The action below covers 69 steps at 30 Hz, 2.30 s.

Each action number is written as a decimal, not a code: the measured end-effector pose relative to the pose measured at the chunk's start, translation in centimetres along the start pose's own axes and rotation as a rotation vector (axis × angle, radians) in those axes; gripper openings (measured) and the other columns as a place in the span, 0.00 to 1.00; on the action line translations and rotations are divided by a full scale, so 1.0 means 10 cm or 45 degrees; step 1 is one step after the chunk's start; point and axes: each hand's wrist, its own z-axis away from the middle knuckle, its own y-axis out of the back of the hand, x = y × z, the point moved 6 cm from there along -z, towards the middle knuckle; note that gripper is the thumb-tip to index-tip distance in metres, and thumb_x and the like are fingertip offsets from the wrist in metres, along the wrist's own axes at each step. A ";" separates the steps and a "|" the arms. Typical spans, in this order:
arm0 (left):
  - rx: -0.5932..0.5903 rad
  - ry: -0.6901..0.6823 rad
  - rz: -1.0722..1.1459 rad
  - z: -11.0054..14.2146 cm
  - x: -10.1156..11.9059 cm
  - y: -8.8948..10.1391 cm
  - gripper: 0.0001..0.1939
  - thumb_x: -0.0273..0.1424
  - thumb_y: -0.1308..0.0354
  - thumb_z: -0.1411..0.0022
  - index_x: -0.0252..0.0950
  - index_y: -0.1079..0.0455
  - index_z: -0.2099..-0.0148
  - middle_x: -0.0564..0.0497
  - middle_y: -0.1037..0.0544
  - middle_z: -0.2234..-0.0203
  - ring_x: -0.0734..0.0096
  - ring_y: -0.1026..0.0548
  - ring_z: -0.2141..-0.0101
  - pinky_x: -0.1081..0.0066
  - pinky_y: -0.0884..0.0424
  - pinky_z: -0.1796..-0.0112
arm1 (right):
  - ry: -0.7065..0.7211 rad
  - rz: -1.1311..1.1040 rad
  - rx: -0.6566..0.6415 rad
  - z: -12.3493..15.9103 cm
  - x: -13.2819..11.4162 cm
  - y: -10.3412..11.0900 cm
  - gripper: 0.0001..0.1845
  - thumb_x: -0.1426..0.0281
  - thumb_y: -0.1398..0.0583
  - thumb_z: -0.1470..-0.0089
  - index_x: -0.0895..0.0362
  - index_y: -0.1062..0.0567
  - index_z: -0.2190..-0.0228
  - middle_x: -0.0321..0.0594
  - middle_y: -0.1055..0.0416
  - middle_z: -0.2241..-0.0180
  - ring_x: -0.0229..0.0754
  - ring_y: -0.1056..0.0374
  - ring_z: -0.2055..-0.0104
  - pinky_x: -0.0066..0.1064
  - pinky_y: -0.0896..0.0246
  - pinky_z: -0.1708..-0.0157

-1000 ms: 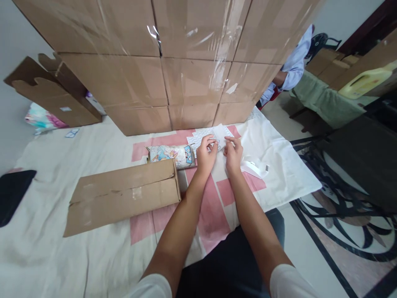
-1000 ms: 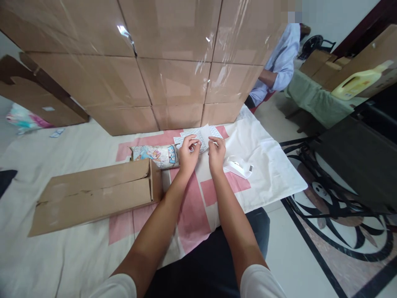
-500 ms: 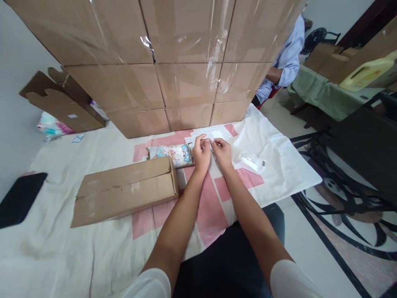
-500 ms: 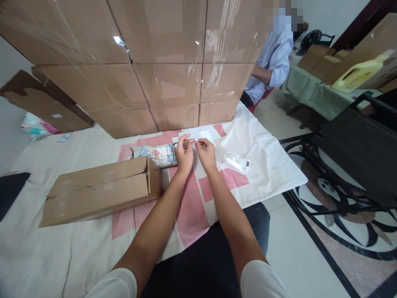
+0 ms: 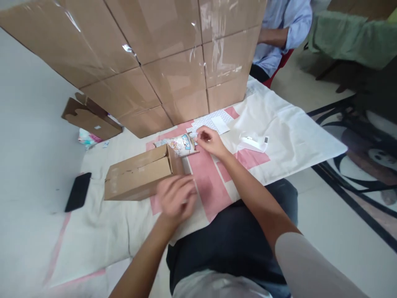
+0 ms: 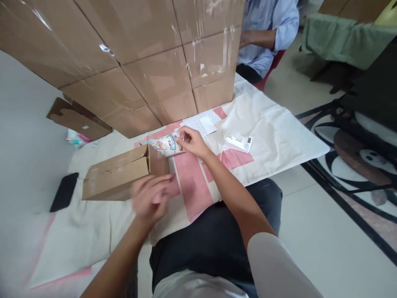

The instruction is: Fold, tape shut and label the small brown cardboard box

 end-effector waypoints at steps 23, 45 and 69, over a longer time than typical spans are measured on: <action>-0.185 0.633 -0.359 0.04 -1.66 1.31 0.27 0.44 0.46 0.29 0.41 0.32 0.33 0.45 0.35 0.29 0.55 0.37 0.30 0.54 0.44 0.29 | 0.423 0.459 -0.846 0.35 -0.31 -0.68 0.06 0.67 0.35 0.40 0.57 0.24 0.65 0.40 0.25 0.62 0.41 0.33 0.62 0.30 0.54 0.67; -0.163 0.578 -0.373 0.03 -1.59 1.29 0.28 0.39 0.46 0.29 0.33 0.33 0.32 0.39 0.34 0.30 0.55 0.36 0.31 0.54 0.43 0.30 | 0.315 0.450 -0.844 0.32 -0.29 -0.69 0.10 0.64 0.39 0.35 0.56 0.27 0.67 0.37 0.27 0.64 0.39 0.34 0.64 0.30 0.55 0.66; -0.154 0.591 -0.305 0.02 -1.72 1.21 0.29 0.48 0.47 0.31 0.40 0.32 0.34 0.41 0.33 0.31 0.52 0.35 0.31 0.49 0.43 0.29 | -0.146 0.317 -0.697 0.25 0.04 -0.63 0.23 0.58 0.28 0.46 0.58 0.22 0.54 0.38 0.27 0.60 0.43 0.30 0.57 0.31 0.40 0.55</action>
